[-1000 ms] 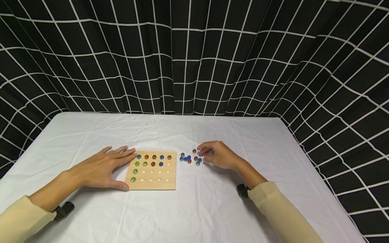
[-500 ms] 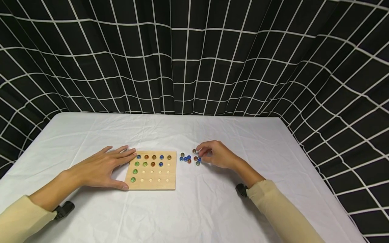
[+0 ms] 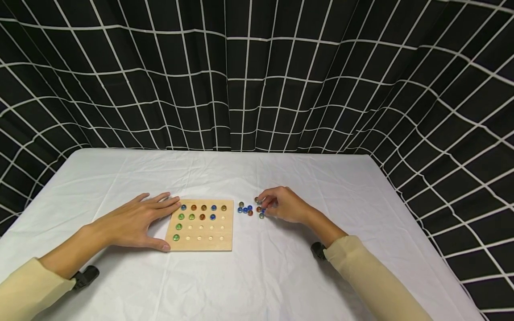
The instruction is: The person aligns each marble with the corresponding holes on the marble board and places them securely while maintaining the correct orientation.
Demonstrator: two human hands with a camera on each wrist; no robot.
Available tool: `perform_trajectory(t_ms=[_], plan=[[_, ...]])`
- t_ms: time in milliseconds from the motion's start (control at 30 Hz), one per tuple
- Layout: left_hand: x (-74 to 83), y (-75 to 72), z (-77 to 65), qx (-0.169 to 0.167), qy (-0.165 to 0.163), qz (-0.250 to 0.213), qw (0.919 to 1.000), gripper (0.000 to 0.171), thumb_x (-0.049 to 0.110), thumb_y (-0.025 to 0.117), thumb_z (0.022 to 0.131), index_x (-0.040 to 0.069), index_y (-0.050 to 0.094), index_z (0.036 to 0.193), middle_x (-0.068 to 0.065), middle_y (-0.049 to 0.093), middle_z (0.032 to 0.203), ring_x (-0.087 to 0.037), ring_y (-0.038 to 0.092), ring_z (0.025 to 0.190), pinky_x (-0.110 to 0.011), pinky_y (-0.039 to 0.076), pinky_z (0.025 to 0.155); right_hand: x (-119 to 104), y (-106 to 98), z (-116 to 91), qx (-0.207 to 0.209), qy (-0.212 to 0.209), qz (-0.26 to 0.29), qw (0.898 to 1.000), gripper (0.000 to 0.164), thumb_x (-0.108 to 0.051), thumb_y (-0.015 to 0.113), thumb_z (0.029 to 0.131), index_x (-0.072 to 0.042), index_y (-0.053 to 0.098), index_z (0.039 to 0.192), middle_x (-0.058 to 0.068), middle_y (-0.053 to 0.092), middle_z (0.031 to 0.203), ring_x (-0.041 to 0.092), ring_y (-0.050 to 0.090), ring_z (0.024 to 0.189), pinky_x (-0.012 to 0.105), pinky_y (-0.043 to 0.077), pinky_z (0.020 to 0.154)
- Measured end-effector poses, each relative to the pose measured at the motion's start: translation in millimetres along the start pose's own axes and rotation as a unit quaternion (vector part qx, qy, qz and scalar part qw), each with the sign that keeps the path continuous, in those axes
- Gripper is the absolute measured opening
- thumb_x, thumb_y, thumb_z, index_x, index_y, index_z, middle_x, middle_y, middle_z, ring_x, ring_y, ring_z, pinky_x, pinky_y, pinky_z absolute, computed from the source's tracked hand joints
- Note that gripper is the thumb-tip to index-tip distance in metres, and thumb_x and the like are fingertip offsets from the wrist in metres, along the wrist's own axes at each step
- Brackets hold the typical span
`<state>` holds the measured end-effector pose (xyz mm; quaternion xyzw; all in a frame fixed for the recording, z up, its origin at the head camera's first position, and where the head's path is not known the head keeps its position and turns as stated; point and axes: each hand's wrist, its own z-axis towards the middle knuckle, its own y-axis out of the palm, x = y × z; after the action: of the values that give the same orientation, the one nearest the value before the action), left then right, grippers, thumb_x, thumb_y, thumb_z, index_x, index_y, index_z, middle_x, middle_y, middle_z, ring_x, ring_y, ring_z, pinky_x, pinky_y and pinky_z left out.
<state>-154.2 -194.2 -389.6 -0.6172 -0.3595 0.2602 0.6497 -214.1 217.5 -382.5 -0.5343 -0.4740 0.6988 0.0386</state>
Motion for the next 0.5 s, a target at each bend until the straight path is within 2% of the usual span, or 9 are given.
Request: perform_trajectory(t_ms=[500], plan=[[-0.4, -0.5, -0.2, 0.005, 0.007, 0.019, 0.9998, 0.112, 0.091, 0.051, 0.070, 0.016, 0.043, 0.153, -0.003, 0.040, 0.156, -0.031, 0.031, 0.147, -0.066, 0.024, 0.113, -0.4, -2.5, -0.6, 0.006, -0.002, 0.025, 1.000, 0.024, 0.009, 0.067, 0.087, 0.003, 0.069, 0.110, 0.008, 0.072, 0.095, 0.021, 0.067, 0.092, 0.040, 0.055, 0.087]])
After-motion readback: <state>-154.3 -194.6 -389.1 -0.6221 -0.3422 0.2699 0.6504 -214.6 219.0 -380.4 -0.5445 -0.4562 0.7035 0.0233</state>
